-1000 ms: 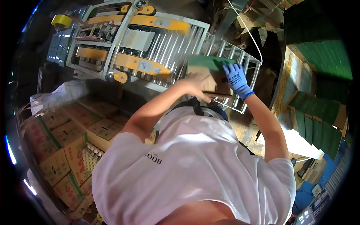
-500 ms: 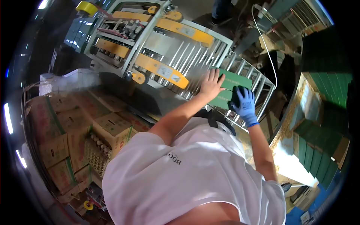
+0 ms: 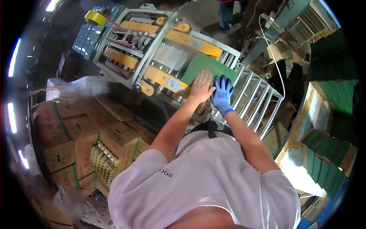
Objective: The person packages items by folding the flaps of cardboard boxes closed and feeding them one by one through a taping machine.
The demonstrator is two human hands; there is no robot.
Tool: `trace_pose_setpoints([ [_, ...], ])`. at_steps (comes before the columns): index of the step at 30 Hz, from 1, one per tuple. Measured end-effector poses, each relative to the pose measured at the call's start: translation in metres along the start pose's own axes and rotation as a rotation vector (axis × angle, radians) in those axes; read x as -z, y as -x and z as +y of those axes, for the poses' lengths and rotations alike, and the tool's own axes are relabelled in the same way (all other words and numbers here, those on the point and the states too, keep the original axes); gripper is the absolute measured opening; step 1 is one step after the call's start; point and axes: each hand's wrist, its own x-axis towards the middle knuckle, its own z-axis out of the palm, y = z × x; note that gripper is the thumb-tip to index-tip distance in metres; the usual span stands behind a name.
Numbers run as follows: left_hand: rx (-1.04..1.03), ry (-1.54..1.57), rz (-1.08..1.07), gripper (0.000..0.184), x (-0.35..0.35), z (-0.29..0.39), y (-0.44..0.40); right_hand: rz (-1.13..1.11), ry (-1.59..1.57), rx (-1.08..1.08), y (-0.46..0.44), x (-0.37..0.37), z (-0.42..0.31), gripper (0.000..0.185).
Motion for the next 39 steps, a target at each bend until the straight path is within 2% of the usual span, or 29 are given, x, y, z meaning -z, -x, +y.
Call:
trace_pose_setpoints([
  [4, 0.120, -0.095, -0.072, 0.086, 0.010, -0.021, -0.013, -0.214, -0.072, 0.106, -0.021, 0.012, -0.011, 0.066],
  [6, 0.181, -0.153, -0.065, 0.087, 0.026, -0.013, -0.016, 0.008, -0.350, 0.459, -0.037, -0.012, 0.024, 0.057],
  [8, 0.035, -0.058, 0.035, 0.070, 0.039, 0.000, -0.010, -0.010, -0.821, 0.340, -0.009, 0.019, 0.038, 0.058],
  [9, -0.010, 0.072, -0.021, 0.064, 0.044, 0.018, -0.003, 0.058, -0.688, 0.247, 0.018, 0.056, 0.040, 0.053],
  [11, -0.125, 0.058, 0.000, 0.057, 0.014, 0.038, 0.021, -0.084, -0.570, -0.046, 0.072, 0.089, 0.081, 0.049],
  [12, -0.108, 0.073, -0.127, 0.054, 0.019, 0.059, 0.026, 0.115, -0.534, 0.164, 0.096, 0.096, 0.107, 0.043],
  [14, -0.180, 0.188, -0.175, 0.047, -0.034, 0.066, 0.029, 0.458, -0.564, -0.021, 0.148, 0.129, 0.154, 0.036],
  [16, -0.196, 0.320, -0.252, 0.042, -0.046, 0.127, 0.023, 0.665, -0.429, -0.273, 0.216, 0.190, 0.205, 0.033],
  [17, -0.216, 0.413, -0.293, 0.041, -0.051, 0.164, 0.013, 0.812, -0.378, -0.311, 0.254, 0.259, 0.206, 0.034],
  [18, -0.222, 0.503, -0.328, 0.039, -0.057, 0.206, 0.000, 1.100, -0.283, -0.372, 0.288, 0.280, 0.227, 0.033],
  [20, -0.328, 0.764, -0.362, 0.040, -0.013, 0.324, -0.018, 1.443, -0.026, -0.410, 0.377, 0.318, 0.297, 0.045],
  [21, -0.505, 0.802, -0.351, 0.043, -0.003, 0.374, -0.032, 1.505, -0.062, -0.611, 0.418, 0.360, 0.306, 0.057],
  [22, -0.653, 0.834, -0.328, 0.048, 0.027, 0.435, -0.042, 1.578, -0.045, -0.526, 0.450, 0.404, 0.312, 0.064],
  [23, -0.777, 0.914, -0.290, 0.057, 0.045, 0.493, -0.054, 1.597, 0.059, -0.544, 0.481, 0.437, 0.327, 0.070],
  [24, -0.887, 0.947, -0.271, 0.076, 0.061, 0.547, -0.066, 1.599, 0.093, -0.564, 0.514, 0.460, 0.359, 0.074],
  [25, -0.980, 0.987, -0.310, 0.094, 0.088, 0.597, -0.076, 1.603, -0.029, -0.495, 0.535, 0.484, 0.382, 0.080],
  [26, -1.107, 1.045, -0.238, 0.109, 0.101, 0.648, -0.091, 1.550, -0.133, -0.456, 0.551, 0.505, 0.403, 0.084],
  [28, -1.284, 1.084, 0.018, 0.114, 0.113, 0.737, -0.120, 1.388, -0.210, -0.417, 0.567, 0.538, 0.435, 0.086],
  [30, -1.390, 0.878, 0.009, 0.111, 0.111, 0.794, -0.144, 1.254, -0.417, -0.301, 0.579, 0.553, 0.490, 0.088],
  [31, -1.537, 0.831, 0.005, 0.095, 0.107, 0.814, -0.151, 1.204, -0.486, -0.322, 0.578, 0.555, 0.506, 0.080],
  [32, -1.581, 0.704, -0.163, 0.083, 0.100, 0.828, -0.153, 1.155, -0.549, -0.344, 0.578, 0.558, 0.521, 0.073],
  [33, -1.616, 0.666, -0.009, 0.076, 0.092, 0.836, -0.153, 1.138, -0.557, -0.487, 0.577, 0.559, 0.538, 0.065],
  [34, -1.651, 0.622, 0.141, 0.070, 0.085, 0.842, -0.153, 1.141, -0.573, -0.537, 0.579, 0.556, 0.559, 0.060],
  [35, -1.559, 0.677, -0.093, 0.070, 0.080, 0.844, -0.159, 1.144, -0.591, -0.587, 0.580, 0.556, 0.577, 0.055],
  [36, -1.455, 0.727, -0.320, 0.071, 0.108, 0.842, -0.156, 1.146, -0.609, -0.636, 0.582, 0.554, 0.598, 0.051],
  [37, -1.338, 0.772, -0.540, 0.073, 0.123, 0.844, -0.155, 1.180, -0.623, -0.606, 0.562, 0.573, 0.560, 0.050],
  [38, -1.234, 0.943, -0.539, 0.078, 0.118, 0.848, -0.152, 1.215, -0.634, -0.577, 0.548, 0.584, 0.538, 0.049],
  [39, -1.121, 1.112, -0.534, 0.084, 0.112, 0.852, -0.148, 1.352, -0.570, -0.509, 0.540, 0.582, 0.550, 0.059],
])
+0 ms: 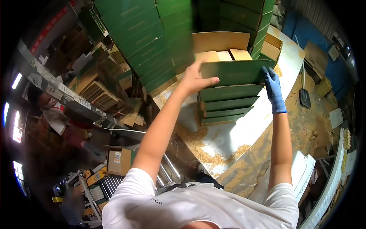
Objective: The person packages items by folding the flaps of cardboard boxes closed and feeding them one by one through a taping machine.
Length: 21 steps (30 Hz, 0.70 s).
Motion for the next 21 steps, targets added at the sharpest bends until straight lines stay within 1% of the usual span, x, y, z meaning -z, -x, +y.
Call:
trace_pose_setpoints([
  [1, 0.023, 0.129, 0.127, 0.092, -0.006, -0.004, -0.002, 0.002, -0.031, -0.038, -0.001, -0.006, -0.005, 0.068],
  [2, 0.151, 0.129, 0.169, 0.114, 0.000, -0.010, -0.014, 0.003, -0.060, -0.077, -0.003, -0.011, -0.013, 0.078],
  [3, 0.304, 0.253, 0.292, 0.114, 0.006, -0.013, -0.028, -0.001, -0.051, -0.110, -0.005, -0.014, -0.020, 0.087],
  [5, 0.320, -0.305, 0.358, 0.126, 0.011, -0.025, -0.043, -0.016, 0.004, -0.174, -0.008, -0.019, -0.034, 0.104],
  [6, 0.307, -0.492, 0.410, 0.130, 0.009, -0.024, -0.049, -0.029, 0.051, -0.198, -0.011, -0.019, -0.038, 0.111],
  [8, 0.288, -0.861, 0.512, 0.139, 0.002, -0.022, -0.057, -0.159, 0.089, -0.307, -0.023, -0.010, -0.039, 0.109],
  [10, 0.169, -0.679, 0.300, 0.147, 0.013, -0.022, -0.072, -0.308, 0.085, -0.449, -0.031, 0.000, -0.031, 0.107],
  [11, 0.109, -0.584, 0.196, 0.151, 0.019, -0.024, -0.077, -0.356, 0.072, -0.528, -0.033, 0.003, -0.026, 0.090],
  [13, 0.016, -0.403, 0.220, 0.119, 0.019, -0.035, -0.077, -0.451, -0.205, -0.294, -0.032, 0.012, 0.026, 0.067],
  [14, -0.049, -0.292, 0.224, 0.106, 0.024, -0.047, -0.076, -0.548, 0.523, 0.334, -0.025, 0.025, 0.048, 0.055],
  [15, -0.118, -0.188, 0.232, 0.094, 0.027, -0.054, -0.072, -0.537, 0.486, 0.376, -0.019, 0.026, 0.054, 0.060],
  [16, -0.170, -0.145, 0.228, 0.068, 0.024, -0.056, -0.065, -0.525, 0.413, 0.352, -0.010, 0.025, 0.060, 0.066],
  [17, -0.212, -0.119, 0.238, 0.048, 0.018, -0.060, -0.058, -0.476, 0.292, 0.485, -0.005, 0.031, 0.078, 0.075],
  [18, -0.432, -0.349, 0.151, 0.031, 0.013, -0.087, -0.059, -0.456, 0.412, 0.485, -0.009, 0.041, 0.099, 0.070],
  [19, -0.508, -0.235, 0.356, 0.020, -0.008, -0.122, -0.059, -0.446, 0.078, 0.095, -0.014, 0.042, 0.104, 0.075],
  [20, -0.640, -0.230, 0.288, 0.011, -0.005, -0.119, -0.052, -0.449, 0.038, 0.008, -0.022, 0.045, 0.111, 0.073],
  [21, -0.420, -0.484, 0.414, 0.011, -0.019, -0.117, -0.035, -0.455, 0.023, -0.009, -0.029, 0.051, 0.116, 0.072],
])
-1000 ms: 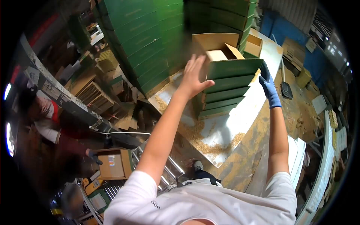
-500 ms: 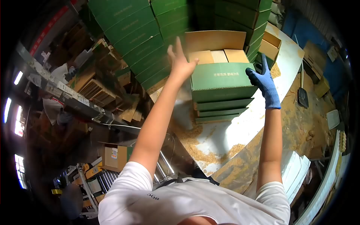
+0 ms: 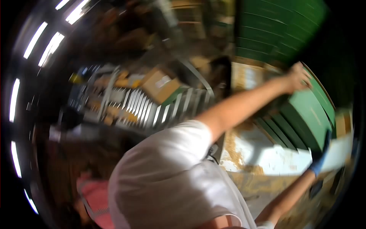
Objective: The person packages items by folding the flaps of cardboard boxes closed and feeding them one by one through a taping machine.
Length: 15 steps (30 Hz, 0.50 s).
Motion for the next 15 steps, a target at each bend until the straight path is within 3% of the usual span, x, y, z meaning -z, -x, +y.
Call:
trace_pose_setpoints([
  [1, 0.177, 0.019, -0.007, 0.014, 0.005, 0.005, 0.002, 0.006, -0.027, 0.004, -0.011, 0.005, 0.006, 0.070],
  [3, 0.671, 0.442, -0.058, 0.022, 0.017, 0.026, 0.002, -0.028, 0.088, 0.091, -0.038, 0.020, 0.017, 0.067],
  [5, 0.802, 0.575, -0.041, 0.032, 0.021, 0.039, -0.004, -0.046, 0.743, 0.565, -0.056, 0.039, 0.003, 0.066],
  [6, 0.758, 0.604, -0.028, 0.032, 0.028, 0.047, -0.009, 0.039, 0.968, 0.762, -0.059, 0.040, -0.015, 0.067],
  [8, 0.704, 0.694, 0.044, 0.030, 0.039, 0.065, -0.016, -0.021, 0.849, 0.597, -0.073, 0.080, 0.003, 0.061],
  [9, 0.703, 0.755, 0.108, 0.030, 0.044, 0.074, -0.013, -0.008, 0.188, 0.147, -0.067, 0.079, -0.019, 0.053],
  [10, 0.643, 0.805, 0.156, 0.029, 0.052, 0.083, -0.013, 0.081, 0.088, 0.120, -0.057, 0.063, -0.054, 0.052],
  [12, 0.522, 0.895, 0.264, 0.028, 0.077, 0.107, -0.024, 0.129, 0.187, 0.333, -0.049, 0.035, -0.112, 0.050],
  [15, 0.431, 0.943, 0.203, 0.020, 0.137, 0.138, -0.032, 0.144, 0.235, 0.575, -0.033, -0.014, -0.186, 0.049],
])
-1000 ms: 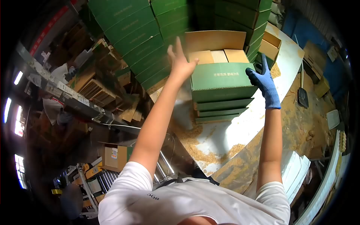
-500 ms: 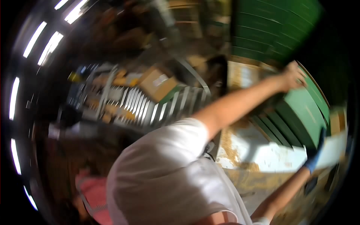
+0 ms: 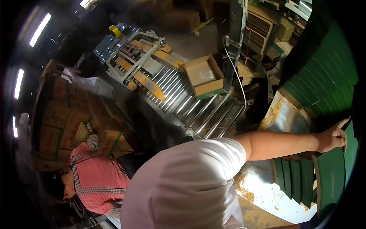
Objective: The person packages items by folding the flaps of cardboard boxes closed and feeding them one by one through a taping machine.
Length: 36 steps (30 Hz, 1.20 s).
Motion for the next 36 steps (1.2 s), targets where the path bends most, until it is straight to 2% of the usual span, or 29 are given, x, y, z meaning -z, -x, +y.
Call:
trace_pose_setpoints([
  [2, -0.089, -0.157, 0.017, 0.042, 0.015, 0.037, 0.013, -0.031, 0.010, 0.105, -0.002, -0.018, -0.031, 0.049],
  [5, -0.174, -0.451, 0.111, 0.083, 0.056, 0.069, 0.048, -0.150, 0.276, 0.309, 0.025, -0.046, -0.061, 0.048],
  [6, -0.179, -0.518, 0.144, 0.093, 0.077, 0.078, 0.062, -0.133, 0.202, 0.208, 0.037, -0.066, -0.059, 0.048],
  [8, -0.126, -0.490, 0.400, 0.102, 0.109, 0.117, 0.133, -0.056, -0.336, -0.165, 0.088, -0.133, -0.061, 0.047],
  [9, 0.036, -0.352, 0.565, 0.108, 0.131, 0.117, 0.173, -0.053, -0.557, -0.265, 0.120, -0.172, -0.063, 0.047],
  [11, 0.348, -0.066, 0.500, 0.082, 0.180, 0.132, 0.254, -0.200, -0.724, -0.645, 0.159, -0.266, -0.127, 0.049],
  [12, 0.511, 0.020, 0.673, 0.066, 0.195, 0.133, 0.302, -0.285, -0.791, -0.807, 0.182, -0.311, -0.150, 0.050],
  [14, 0.591, -0.045, 0.853, 0.065, 0.220, 0.137, 0.388, -0.478, -0.842, -0.993, 0.238, -0.388, -0.167, 0.054],
  [16, 0.670, -0.115, 1.028, 0.066, 0.246, 0.135, 0.476, -0.592, -0.857, -1.024, 0.303, -0.442, -0.172, 0.054],
  [17, 0.696, -0.158, 1.118, 0.066, 0.258, 0.134, 0.514, -0.622, -0.998, -1.182, 0.318, -0.468, -0.184, 0.055],
  [19, 0.625, -0.087, 1.132, 0.067, 0.273, 0.154, 0.565, -0.897, -0.809, -0.919, 0.341, -0.508, -0.209, 0.048],
  [20, 0.596, -0.052, 1.138, 0.067, 0.280, 0.163, 0.585, -0.973, -0.820, -0.939, 0.365, -0.527, -0.206, 0.047],
  [23, 0.716, -0.226, 1.099, 0.068, 0.326, 0.187, 0.625, -0.943, -0.802, -1.069, 0.396, -0.580, -0.246, 0.044],
  [25, 0.770, -0.302, 1.036, 0.068, 0.365, 0.202, 0.631, -1.260, -0.729, -1.314, 0.428, -0.604, -0.232, 0.052],
  [26, 0.827, -0.292, 1.012, 0.067, 0.388, 0.204, 0.640, -1.204, -0.743, -1.027, 0.440, -0.619, -0.229, 0.059],
  [27, 0.880, -0.284, 0.981, 0.066, 0.406, 0.205, 0.647, -1.061, -0.631, -1.206, 0.460, -0.623, -0.209, 0.060],
  [28, 0.864, -0.276, 0.957, 0.066, 0.415, 0.206, 0.648, -0.955, -0.553, -1.095, 0.447, -0.635, -0.195, 0.062],
  [29, 0.842, -0.268, 0.938, 0.065, 0.421, 0.206, 0.648, -0.754, -0.360, -0.825, 0.444, -0.654, -0.177, 0.078],
  [30, 0.818, -0.261, 0.925, 0.065, 0.423, 0.203, 0.648, -0.517, -0.715, -1.058, 0.356, -0.661, -0.250, 0.079],
  [31, 0.803, -0.250, 0.922, 0.063, 0.422, 0.202, 0.648, -0.501, -0.616, -1.028, 0.311, -0.675, -0.279, 0.092],
  [32, 0.793, -0.242, 0.913, 0.061, 0.421, 0.202, 0.647, -0.433, -0.839, -1.201, 0.280, -0.692, -0.301, 0.103],
  [33, 0.783, -0.235, 0.903, 0.059, 0.420, 0.203, 0.646, -0.466, -0.592, -1.168, 0.288, -0.729, -0.268, 0.112],
  [35, 0.837, -0.440, 0.868, 0.062, 0.428, 0.198, 0.652, -0.651, -0.461, -1.544, 0.248, -0.761, -0.283, 0.087],
  [36, 0.862, -0.541, 0.851, 0.064, 0.431, 0.192, 0.658, -0.694, -0.638, -1.465, 0.254, -0.778, -0.265, 0.072],
])
